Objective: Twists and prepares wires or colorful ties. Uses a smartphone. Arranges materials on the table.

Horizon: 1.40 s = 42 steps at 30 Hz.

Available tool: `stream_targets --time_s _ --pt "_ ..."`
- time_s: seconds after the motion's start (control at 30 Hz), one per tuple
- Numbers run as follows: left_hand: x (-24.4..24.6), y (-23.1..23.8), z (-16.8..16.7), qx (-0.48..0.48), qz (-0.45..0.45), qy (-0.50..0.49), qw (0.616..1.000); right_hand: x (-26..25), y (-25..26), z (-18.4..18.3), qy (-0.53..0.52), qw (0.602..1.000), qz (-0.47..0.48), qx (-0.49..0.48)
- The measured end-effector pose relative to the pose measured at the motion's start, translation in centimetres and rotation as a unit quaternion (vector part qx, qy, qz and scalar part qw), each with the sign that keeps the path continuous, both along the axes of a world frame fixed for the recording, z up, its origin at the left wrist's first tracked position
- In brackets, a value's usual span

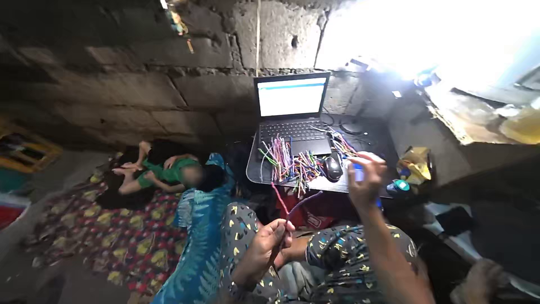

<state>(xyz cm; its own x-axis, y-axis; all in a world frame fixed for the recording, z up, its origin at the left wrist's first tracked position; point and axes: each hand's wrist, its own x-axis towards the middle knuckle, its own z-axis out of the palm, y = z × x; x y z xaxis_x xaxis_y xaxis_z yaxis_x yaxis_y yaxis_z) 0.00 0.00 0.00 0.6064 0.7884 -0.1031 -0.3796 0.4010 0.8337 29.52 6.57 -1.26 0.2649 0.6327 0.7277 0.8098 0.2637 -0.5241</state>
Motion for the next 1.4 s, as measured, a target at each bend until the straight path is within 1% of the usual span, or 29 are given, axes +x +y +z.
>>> stream_targets --time_s 0.07,0.13,0.23,0.37,0.43,0.5,0.57,0.63,0.67,0.7,0.73,0.77,0.83,0.87,0.9,0.93,0.97,1.0,1.07,1.17,1.27,1.4 --pt "-1.2 -0.1 -0.3 0.005 0.019 0.025 0.999 0.3 2.1 -3.9 -0.007 0.993 -0.037 -0.111" --pt "-2.5 -0.1 -0.9 -0.004 0.035 0.038 0.999 0.9 4.1 -6.0 -0.014 0.977 -0.065 -0.202" --pt "-3.7 -0.2 -1.7 -0.044 0.069 0.038 0.996 1.7 6.0 -6.8 -0.037 0.951 -0.083 -0.296" --pt "-3.8 0.0 -2.6 -0.065 0.075 0.052 0.994 1.8 7.1 -6.8 -0.054 0.93 -0.093 -0.352" --pt "-3.4 0.1 -2.6 -0.075 0.072 0.047 0.993 1.7 7.1 -6.5 -0.052 0.932 -0.093 -0.346" --pt "-3.1 0.3 -2.5 -0.074 0.06 0.037 0.995 1.2 6.7 -6.2 -0.045 0.949 -0.088 -0.3" --pt "-3.0 0.6 -2.6 -0.065 0.042 0.026 0.997 -0.2 5.6 -5.5 -0.022 0.97 -0.058 -0.237" --pt "-2.9 0.7 -2.8 -0.056 0.023 0.019 0.998 -2.5 3.8 -4.9 0.046 0.979 0.019 -0.198" --pt "-2.8 0.8 -2.9 -0.053 0.011 0.012 0.998 -4.0 2.6 -4.7 0.1 0.971 0.081 -0.201" --pt "-2.6 0.8 -3.1 -0.056 -0.002 0.003 0.998 -5.3 1.3 -4.6 0.16 0.95 0.156 -0.219" --pt "-2.4 0.8 -3.3 -0.067 -0.016 -0.011 0.998 -6.5 0.1 -4.7 0.225 0.912 0.243 -0.243" --pt "-2.2 0.7 -3.4 -0.082 -0.03 -0.025 0.996 -7.4 -1.0 -4.9 0.283 0.854 0.339 -0.275" --pt "-1.6 0.4 -3.7 -0.131 -0.063 -0.063 0.987 -8.8 -2.5 -5.5 0.356 0.712 0.51 -0.325" --pt "-1.4 0.3 -3.9 -0.163 -0.083 -0.09 0.979 -9.5 -3.0 -5.9 0.381 0.649 0.571 -0.327" --pt "-1.1 0.1 -4.1 -0.194 -0.102 -0.116 0.969 -10.1 -3.3 -6.1 0.41 0.6 0.609 -0.319" --pt "-1.0 0.0 -4.2 -0.215 -0.12 -0.138 0.959 -10.6 -3.6 -6.2 0.436 0.567 0.631 -0.3" --pt "-0.8 -0.2 -4.2 -0.226 -0.135 -0.155 0.952 -10.9 -3.7 -6.3 0.457 0.545 0.645 -0.278" --pt "-0.6 -0.3 -4.1 -0.232 -0.147 -0.17 0.947 -11.1 -3.8 -6.3 0.472 0.535 0.651 -0.26" --pt "-0.4 -0.4 -4.2 -0.233 -0.16 -0.19 0.94 -11.0 -3.8 -6.0 0.489 0.526 0.653 -0.24" --pt "-0.4 -0.4 -4.3 -0.218 -0.17 -0.203 0.939 -10.7 -4.1 -5.8 0.493 0.528 0.65 -0.236" --pt "-0.5 -0.4 -4.7 -0.191 -0.185 -0.191 0.945 -10.6 -4.4 -5.8 0.486 0.524 0.663 -0.222" --pt "-0.4 -0.6 -5.1 -0.152 -0.231 -0.194 0.941 -11.0 -5.1 -5.6 0.469 0.524 0.681 -0.205"
